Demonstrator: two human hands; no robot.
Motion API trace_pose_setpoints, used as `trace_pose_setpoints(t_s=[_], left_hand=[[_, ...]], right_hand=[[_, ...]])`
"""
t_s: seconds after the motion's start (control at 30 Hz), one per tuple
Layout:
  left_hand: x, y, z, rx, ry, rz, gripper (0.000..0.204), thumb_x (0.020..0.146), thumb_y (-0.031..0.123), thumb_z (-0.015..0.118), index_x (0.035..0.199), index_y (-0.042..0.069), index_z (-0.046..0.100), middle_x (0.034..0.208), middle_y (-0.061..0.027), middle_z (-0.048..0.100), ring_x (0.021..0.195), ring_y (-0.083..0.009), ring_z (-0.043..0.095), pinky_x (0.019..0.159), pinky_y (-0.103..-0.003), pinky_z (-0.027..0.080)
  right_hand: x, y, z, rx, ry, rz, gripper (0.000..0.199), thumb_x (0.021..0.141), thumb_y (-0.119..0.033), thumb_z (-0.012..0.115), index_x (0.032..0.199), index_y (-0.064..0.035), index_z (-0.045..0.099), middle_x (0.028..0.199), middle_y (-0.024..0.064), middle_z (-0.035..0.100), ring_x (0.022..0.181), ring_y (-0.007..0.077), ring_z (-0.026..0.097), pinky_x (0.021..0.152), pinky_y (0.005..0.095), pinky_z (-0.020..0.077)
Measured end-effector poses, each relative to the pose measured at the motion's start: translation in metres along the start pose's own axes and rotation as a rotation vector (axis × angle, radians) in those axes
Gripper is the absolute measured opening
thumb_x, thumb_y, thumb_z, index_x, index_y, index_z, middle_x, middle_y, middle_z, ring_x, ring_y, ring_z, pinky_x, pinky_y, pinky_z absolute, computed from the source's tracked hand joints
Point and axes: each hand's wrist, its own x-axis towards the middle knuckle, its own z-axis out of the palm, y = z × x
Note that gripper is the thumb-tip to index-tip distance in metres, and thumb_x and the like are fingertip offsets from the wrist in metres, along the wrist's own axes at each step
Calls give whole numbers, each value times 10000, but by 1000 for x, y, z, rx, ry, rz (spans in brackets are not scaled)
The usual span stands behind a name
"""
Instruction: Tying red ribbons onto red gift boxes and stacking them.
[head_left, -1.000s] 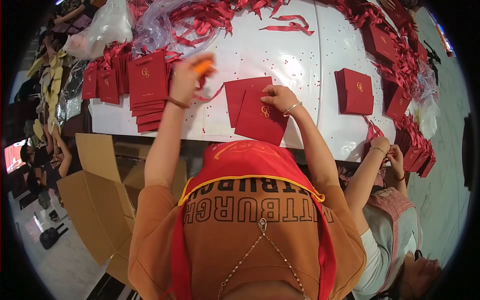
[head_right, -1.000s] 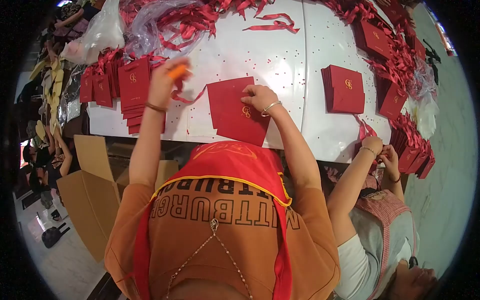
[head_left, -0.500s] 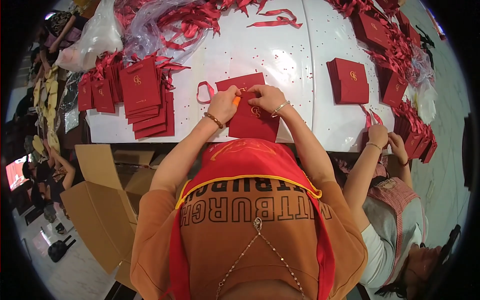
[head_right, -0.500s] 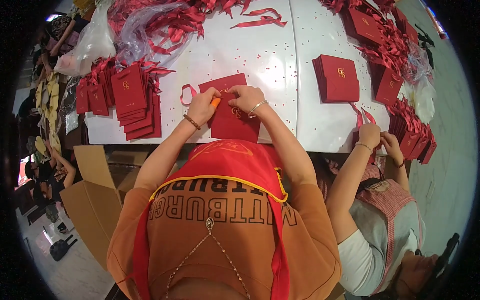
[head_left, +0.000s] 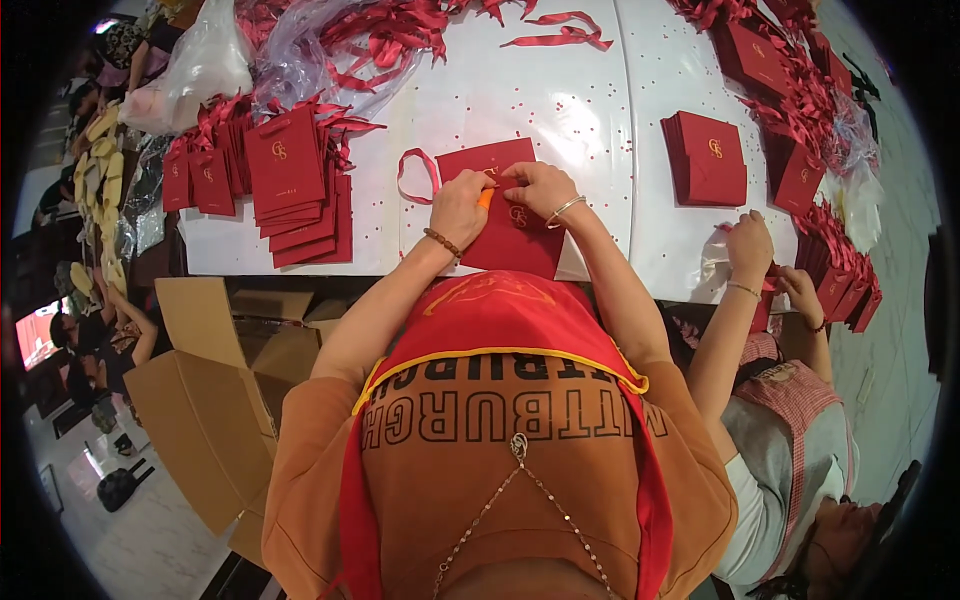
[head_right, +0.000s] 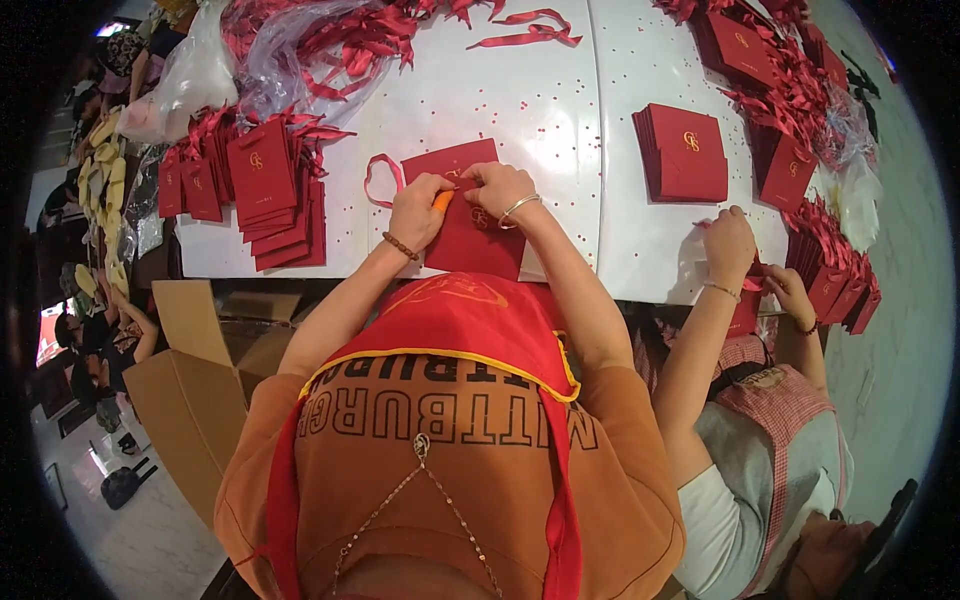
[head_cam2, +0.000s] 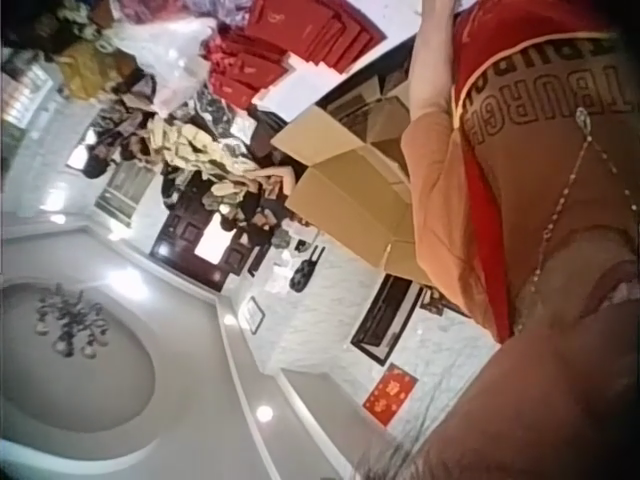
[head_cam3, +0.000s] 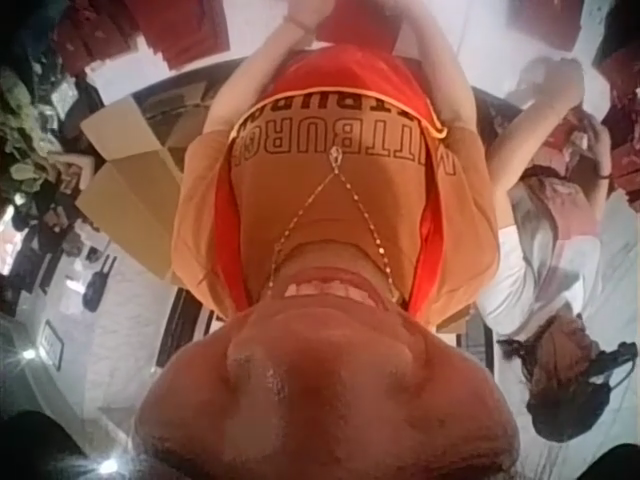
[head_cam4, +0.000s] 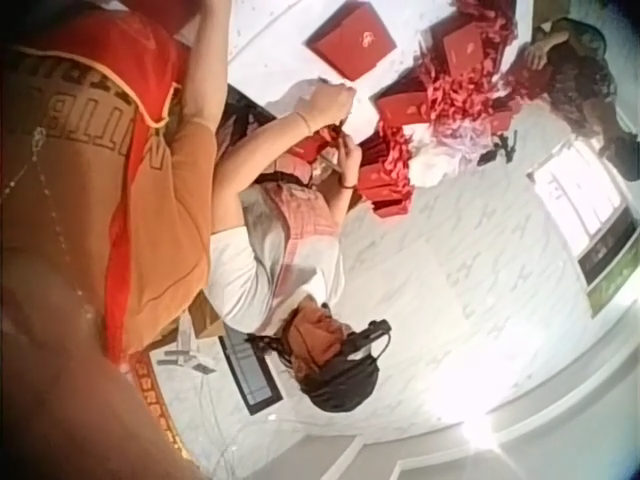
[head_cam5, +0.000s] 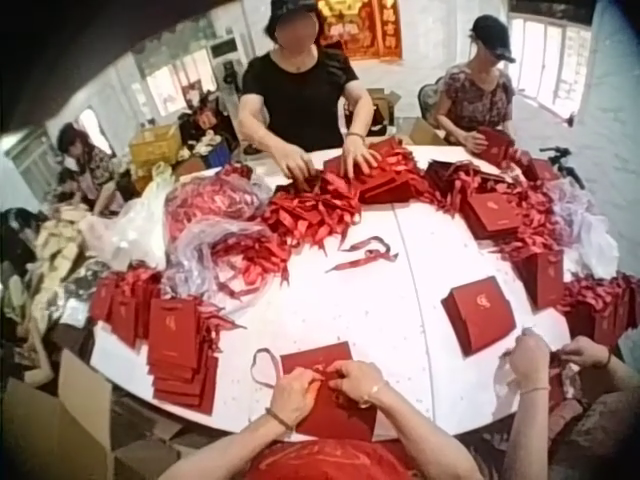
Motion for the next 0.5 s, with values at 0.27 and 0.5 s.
trace_pose_setpoints(t_s=[0.27, 0.5], left_hand=[[8, 7, -6, -188, -122, -323, 118, 706, 56, 569, 820, 29, 566, 684, -143, 601, 644, -297, 594, 574, -372, 460], [18, 23, -15, -81, -103, -285, 213, 699, 20, 514, 908, 42, 485, 709, -181, 593, 697, -355, 587, 598, -432, 450]], right_hand=[[-3, -3, 4, -43, 40, -90, 327, 745, -267, 611, 1065, -201, 594, 911, 44, 643, 861, 205, 604, 730, 335, 450], [-9, -11, 8, -34, 117, -188, 241, 743, -239, 600, 980, -198, 607, 783, 39, 647, 749, 214, 615, 677, 354, 435]])
